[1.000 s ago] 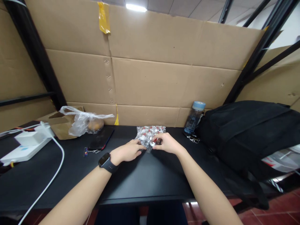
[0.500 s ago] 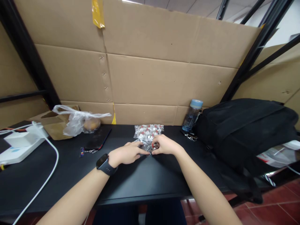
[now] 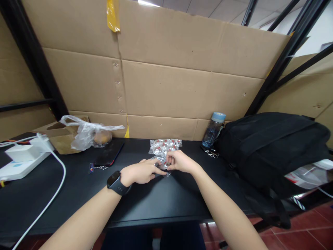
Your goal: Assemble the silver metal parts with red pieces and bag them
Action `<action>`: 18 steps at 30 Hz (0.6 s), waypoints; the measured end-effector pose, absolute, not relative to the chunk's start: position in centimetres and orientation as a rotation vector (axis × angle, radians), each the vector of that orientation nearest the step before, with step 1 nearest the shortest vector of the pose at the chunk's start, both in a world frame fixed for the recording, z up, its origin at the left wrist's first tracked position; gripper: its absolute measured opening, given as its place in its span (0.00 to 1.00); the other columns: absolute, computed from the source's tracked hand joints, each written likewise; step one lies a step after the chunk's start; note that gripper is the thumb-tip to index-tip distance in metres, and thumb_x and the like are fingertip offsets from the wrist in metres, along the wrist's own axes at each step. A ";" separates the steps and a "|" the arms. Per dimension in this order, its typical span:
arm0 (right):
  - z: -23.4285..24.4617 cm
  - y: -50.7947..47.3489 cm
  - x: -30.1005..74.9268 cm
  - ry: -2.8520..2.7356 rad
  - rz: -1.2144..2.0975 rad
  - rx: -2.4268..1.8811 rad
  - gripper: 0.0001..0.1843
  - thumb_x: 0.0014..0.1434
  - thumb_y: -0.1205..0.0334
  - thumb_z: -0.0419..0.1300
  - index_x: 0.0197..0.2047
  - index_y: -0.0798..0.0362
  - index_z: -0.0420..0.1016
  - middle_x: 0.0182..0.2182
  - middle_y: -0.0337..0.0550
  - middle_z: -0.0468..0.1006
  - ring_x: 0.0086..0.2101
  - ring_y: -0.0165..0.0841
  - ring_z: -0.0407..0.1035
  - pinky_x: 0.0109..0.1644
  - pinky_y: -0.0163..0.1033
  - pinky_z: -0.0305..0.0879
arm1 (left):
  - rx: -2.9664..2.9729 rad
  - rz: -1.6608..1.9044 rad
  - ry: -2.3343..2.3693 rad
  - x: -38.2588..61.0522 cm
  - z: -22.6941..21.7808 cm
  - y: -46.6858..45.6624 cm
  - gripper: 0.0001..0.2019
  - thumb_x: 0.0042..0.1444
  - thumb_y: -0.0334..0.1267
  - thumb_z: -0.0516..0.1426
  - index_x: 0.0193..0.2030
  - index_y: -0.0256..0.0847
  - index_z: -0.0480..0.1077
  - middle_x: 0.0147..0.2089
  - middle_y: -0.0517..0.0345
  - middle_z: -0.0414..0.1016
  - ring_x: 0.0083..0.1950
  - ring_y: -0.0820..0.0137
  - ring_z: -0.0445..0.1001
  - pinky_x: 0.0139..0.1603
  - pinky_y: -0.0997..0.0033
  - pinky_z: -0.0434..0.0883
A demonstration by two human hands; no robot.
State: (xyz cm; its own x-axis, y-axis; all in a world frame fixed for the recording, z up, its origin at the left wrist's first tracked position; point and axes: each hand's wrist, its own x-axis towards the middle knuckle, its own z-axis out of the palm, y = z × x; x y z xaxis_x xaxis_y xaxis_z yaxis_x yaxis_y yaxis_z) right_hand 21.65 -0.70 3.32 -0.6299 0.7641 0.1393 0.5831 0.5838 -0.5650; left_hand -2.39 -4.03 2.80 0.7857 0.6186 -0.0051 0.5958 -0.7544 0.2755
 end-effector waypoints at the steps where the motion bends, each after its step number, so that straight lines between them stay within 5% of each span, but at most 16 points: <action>1: 3.2 -0.7 21.3 -2.431 0.576 -1.115 0.16 0.45 0.64 0.74 0.34 0.54 0.73 0.27 0.33 0.72 0.28 0.28 0.67 0.31 0.31 0.57 | 2.709 0.132 0.948 -2.4 2.8 -4.0 0.25 0.62 0.32 0.53 0.60 0.70 0.69 0.66 0.64 0.62 0.63 0.59 0.67 0.64 0.57 0.64; 11: 2.4 -1.3 18.8 -2.314 0.107 -1.395 0.24 0.44 0.51 0.75 0.39 0.49 0.71 0.36 0.39 0.75 0.36 0.34 0.68 0.33 0.34 0.51 | 2.723 0.093 1.006 -2.9 2.9 -4.2 0.27 0.58 0.30 0.55 0.56 0.73 0.71 0.67 0.61 0.60 0.68 0.53 0.56 0.66 0.44 0.57; 18: 2.1 -2.0 17.8 -2.314 0.062 -1.488 0.19 0.53 0.56 0.68 0.47 0.48 0.71 0.37 0.42 0.79 0.36 0.36 0.72 0.34 0.36 0.56 | 2.690 0.011 0.899 -4.0 3.7 -3.7 0.27 0.57 0.27 0.52 0.52 0.69 0.75 0.65 0.65 0.63 0.66 0.57 0.60 0.66 0.51 0.57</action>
